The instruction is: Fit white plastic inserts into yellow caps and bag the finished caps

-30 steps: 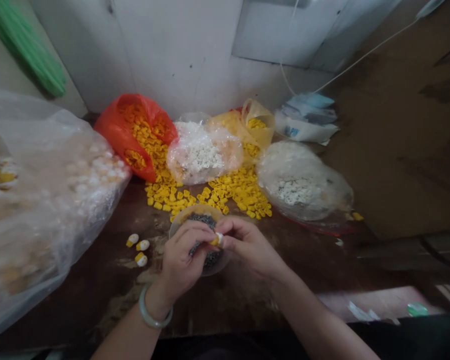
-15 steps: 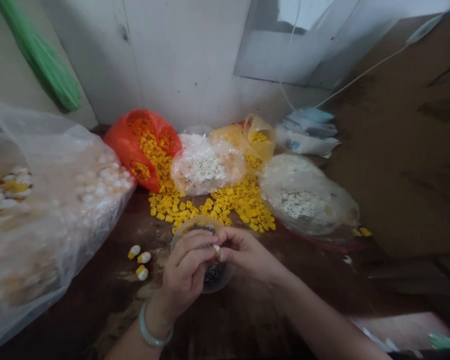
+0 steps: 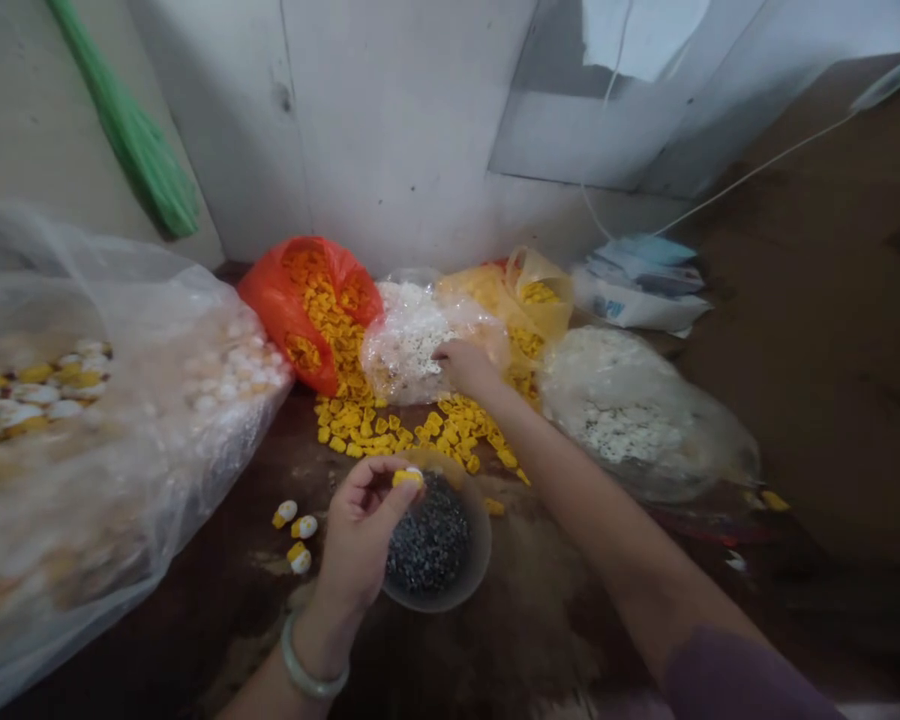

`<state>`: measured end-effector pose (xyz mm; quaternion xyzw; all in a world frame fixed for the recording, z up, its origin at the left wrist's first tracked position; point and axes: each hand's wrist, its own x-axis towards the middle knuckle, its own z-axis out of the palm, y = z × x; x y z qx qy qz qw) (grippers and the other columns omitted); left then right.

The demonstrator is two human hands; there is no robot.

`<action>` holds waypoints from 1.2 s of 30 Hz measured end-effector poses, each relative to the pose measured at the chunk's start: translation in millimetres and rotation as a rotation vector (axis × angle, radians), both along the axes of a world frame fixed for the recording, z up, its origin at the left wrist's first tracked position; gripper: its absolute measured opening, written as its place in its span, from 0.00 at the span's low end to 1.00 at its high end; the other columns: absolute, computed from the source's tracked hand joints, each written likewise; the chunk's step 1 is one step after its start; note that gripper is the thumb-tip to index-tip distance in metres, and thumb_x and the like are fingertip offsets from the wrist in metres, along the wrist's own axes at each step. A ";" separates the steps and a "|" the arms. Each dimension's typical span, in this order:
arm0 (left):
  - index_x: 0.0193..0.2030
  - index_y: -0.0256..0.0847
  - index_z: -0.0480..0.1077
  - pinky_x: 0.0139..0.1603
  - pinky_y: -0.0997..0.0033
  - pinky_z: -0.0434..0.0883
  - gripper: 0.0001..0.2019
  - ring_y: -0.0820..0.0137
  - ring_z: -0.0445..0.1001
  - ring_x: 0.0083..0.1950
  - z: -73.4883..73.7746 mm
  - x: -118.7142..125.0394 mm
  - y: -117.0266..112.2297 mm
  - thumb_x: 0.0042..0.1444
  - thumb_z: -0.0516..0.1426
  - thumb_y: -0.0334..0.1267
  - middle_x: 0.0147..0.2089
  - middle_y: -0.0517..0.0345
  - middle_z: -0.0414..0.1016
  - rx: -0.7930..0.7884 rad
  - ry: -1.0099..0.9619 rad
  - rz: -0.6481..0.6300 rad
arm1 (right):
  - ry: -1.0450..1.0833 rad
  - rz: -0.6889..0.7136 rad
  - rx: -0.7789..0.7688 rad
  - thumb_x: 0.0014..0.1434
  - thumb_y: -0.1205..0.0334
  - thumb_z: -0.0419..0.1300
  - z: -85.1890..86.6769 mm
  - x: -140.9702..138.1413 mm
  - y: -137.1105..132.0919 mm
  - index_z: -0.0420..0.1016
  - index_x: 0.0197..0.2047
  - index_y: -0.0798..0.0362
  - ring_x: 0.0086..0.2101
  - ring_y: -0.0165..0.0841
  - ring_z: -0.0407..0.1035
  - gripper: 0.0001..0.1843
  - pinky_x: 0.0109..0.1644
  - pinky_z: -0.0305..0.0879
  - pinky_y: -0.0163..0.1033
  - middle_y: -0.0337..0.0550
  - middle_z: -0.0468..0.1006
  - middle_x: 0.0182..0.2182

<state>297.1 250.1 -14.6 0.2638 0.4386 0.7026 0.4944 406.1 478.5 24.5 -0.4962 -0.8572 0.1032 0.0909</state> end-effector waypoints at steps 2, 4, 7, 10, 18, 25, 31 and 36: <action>0.34 0.37 0.76 0.36 0.74 0.76 0.15 0.73 0.77 0.31 1.5 -0.4 1.7 0.42 0.71 0.42 0.31 0.57 0.79 -0.037 -0.111 -0.032 | -0.081 0.011 -0.007 0.58 0.75 0.58 -7.6 -11.1 11.2 0.80 0.42 0.58 0.47 0.40 0.71 0.12 0.52 0.62 0.39 0.55 0.78 0.46; 0.34 0.37 0.76 0.35 0.74 0.76 0.17 0.73 0.77 0.30 3.5 -0.6 2.4 0.40 0.72 0.43 0.31 0.58 0.79 -0.055 -0.174 -0.052 | -0.137 0.017 -0.004 0.58 0.74 0.58 -15.1 -15.0 13.4 0.79 0.44 0.58 0.47 0.40 0.70 0.12 0.51 0.62 0.38 0.57 0.76 0.47; 0.33 0.36 0.76 0.33 0.74 0.76 0.18 0.74 0.77 0.28 6.1 -0.3 2.5 0.38 0.73 0.42 0.30 0.59 0.79 -0.078 -0.219 -0.083 | -0.177 0.000 0.006 0.60 0.72 0.57 -21.9 -12.4 11.2 0.78 0.47 0.58 0.48 0.41 0.70 0.13 0.50 0.62 0.38 0.58 0.75 0.49; 0.33 0.36 0.75 0.32 0.74 0.75 0.18 0.73 0.77 0.28 7.2 0.5 2.5 0.37 0.73 0.41 0.30 0.58 0.79 -0.097 -0.246 -0.114 | -0.167 -0.008 -0.001 0.60 0.72 0.56 -24.2 -9.3 11.9 0.77 0.48 0.58 0.48 0.41 0.69 0.14 0.51 0.62 0.39 0.57 0.75 0.49; 0.32 0.36 0.75 0.34 0.72 0.76 0.20 0.73 0.77 0.28 6.6 -2.0 3.6 0.34 0.74 0.41 0.30 0.59 0.79 -0.103 -0.286 -0.102 | 0.131 -0.008 -0.070 0.54 0.74 0.60 -15.2 -11.0 17.0 0.76 0.46 0.60 0.45 0.37 0.69 0.15 0.52 0.63 0.40 0.54 0.77 0.47; 0.34 0.38 0.73 0.35 0.71 0.77 0.20 0.72 0.79 0.30 2.2 -5.8 5.0 0.37 0.73 0.42 0.31 0.61 0.79 -0.039 -0.255 0.017 | 0.763 0.127 -0.433 0.58 0.59 0.62 2.9 9.4 -63.2 0.72 0.53 0.53 0.34 0.28 0.69 0.20 0.40 0.68 0.35 0.43 0.77 0.42; 0.34 0.39 0.73 0.34 0.72 0.77 0.16 0.73 0.78 0.30 0.7 -3.6 0.7 0.41 0.72 0.41 0.33 0.60 0.80 0.032 -0.234 -0.006 | 1.265 0.125 -1.050 0.45 0.50 0.74 0.0 24.5 -147.7 0.78 0.38 0.49 0.27 0.24 0.65 0.19 0.34 0.66 0.33 0.35 0.75 0.30; 0.33 0.39 0.76 0.35 0.75 0.76 0.15 0.74 0.78 0.33 4.2 -0.3 -2.4 0.38 0.73 0.39 0.34 0.58 0.81 0.060 -0.236 -0.034 | 1.290 0.123 -0.935 0.47 0.54 0.74 -1.1 24.0 -165.1 0.79 0.37 0.48 0.32 0.27 0.71 0.15 0.40 0.69 0.35 0.36 0.77 0.32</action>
